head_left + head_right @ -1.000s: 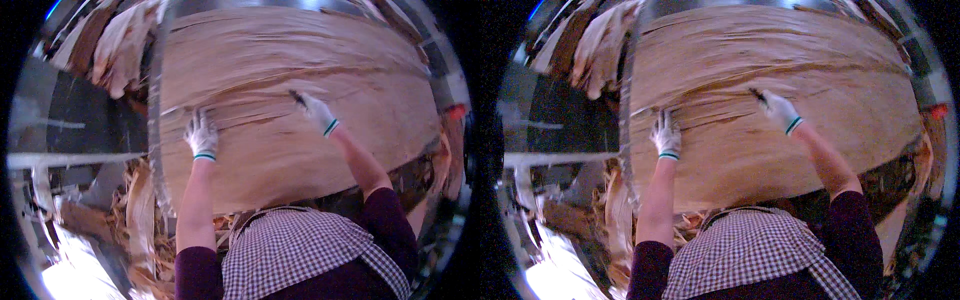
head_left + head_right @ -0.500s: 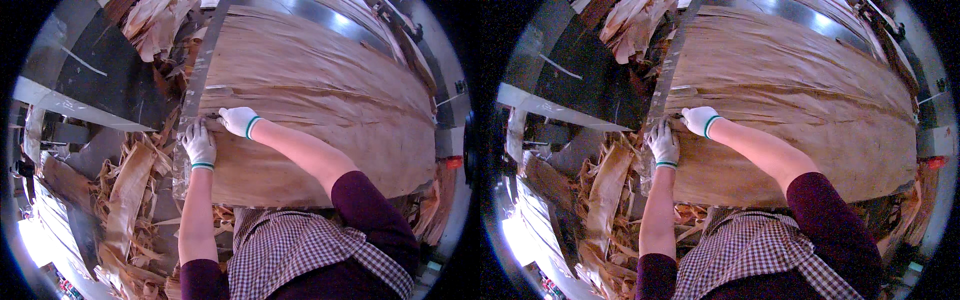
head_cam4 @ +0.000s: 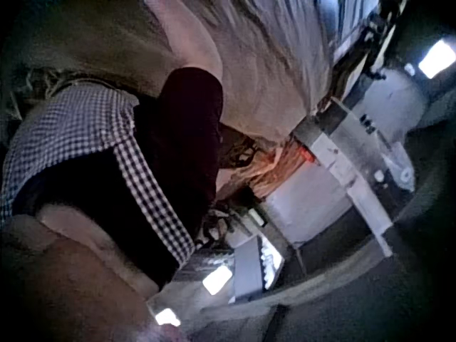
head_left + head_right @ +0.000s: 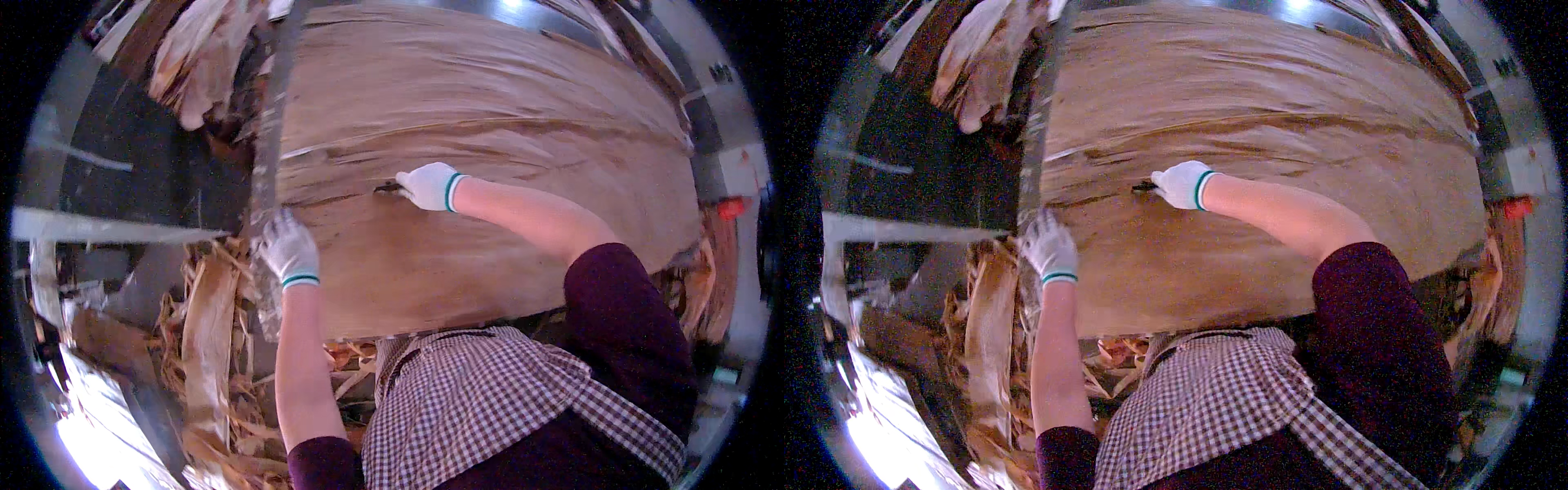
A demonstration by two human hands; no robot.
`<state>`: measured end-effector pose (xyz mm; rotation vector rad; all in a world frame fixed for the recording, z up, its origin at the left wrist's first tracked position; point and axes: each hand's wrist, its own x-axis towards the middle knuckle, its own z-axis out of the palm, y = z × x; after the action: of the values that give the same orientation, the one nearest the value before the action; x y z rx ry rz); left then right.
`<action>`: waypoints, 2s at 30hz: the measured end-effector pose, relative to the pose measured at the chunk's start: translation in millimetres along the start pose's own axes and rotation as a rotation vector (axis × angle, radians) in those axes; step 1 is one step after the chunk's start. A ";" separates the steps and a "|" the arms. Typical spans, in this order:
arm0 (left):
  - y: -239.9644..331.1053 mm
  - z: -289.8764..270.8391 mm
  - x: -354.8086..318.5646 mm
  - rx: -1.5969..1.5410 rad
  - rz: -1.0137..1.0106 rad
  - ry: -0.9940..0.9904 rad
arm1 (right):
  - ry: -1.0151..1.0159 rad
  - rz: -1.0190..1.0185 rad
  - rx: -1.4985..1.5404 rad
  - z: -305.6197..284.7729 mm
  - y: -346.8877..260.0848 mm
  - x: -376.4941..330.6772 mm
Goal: The person uses a long-handled tool to peel thin layers of wood veneer from a large sheet. They then use a tape measure to measure the sheet and a knife to cut the veneer into strips.
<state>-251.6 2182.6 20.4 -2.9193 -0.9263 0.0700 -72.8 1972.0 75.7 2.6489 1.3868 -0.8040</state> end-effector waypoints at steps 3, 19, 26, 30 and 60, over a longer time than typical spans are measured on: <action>26.5 -15.1 -0.2 -0.056 0.009 0.037 | 0.029 0.084 0.039 2.9 15.8 -19.7; 132.9 8.3 -1.6 -0.203 0.330 0.093 | -0.341 0.313 -0.148 -3.0 284.7 -131.2; 126.8 15.6 -0.8 -0.221 0.309 0.089 | 0.290 0.225 0.160 -5.3 277.0 -126.0; 131.3 6.7 0.5 -0.206 0.339 0.113 | 0.486 0.310 0.268 27.1 260.4 -86.1; 117.4 -16.2 16.3 -0.162 0.323 -0.135 | 0.828 0.388 0.253 52.3 146.9 -144.8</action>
<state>-169.8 2095.4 25.9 -3.2219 -0.4851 0.2240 -48.0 1760.8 69.3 3.4779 0.7899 0.2186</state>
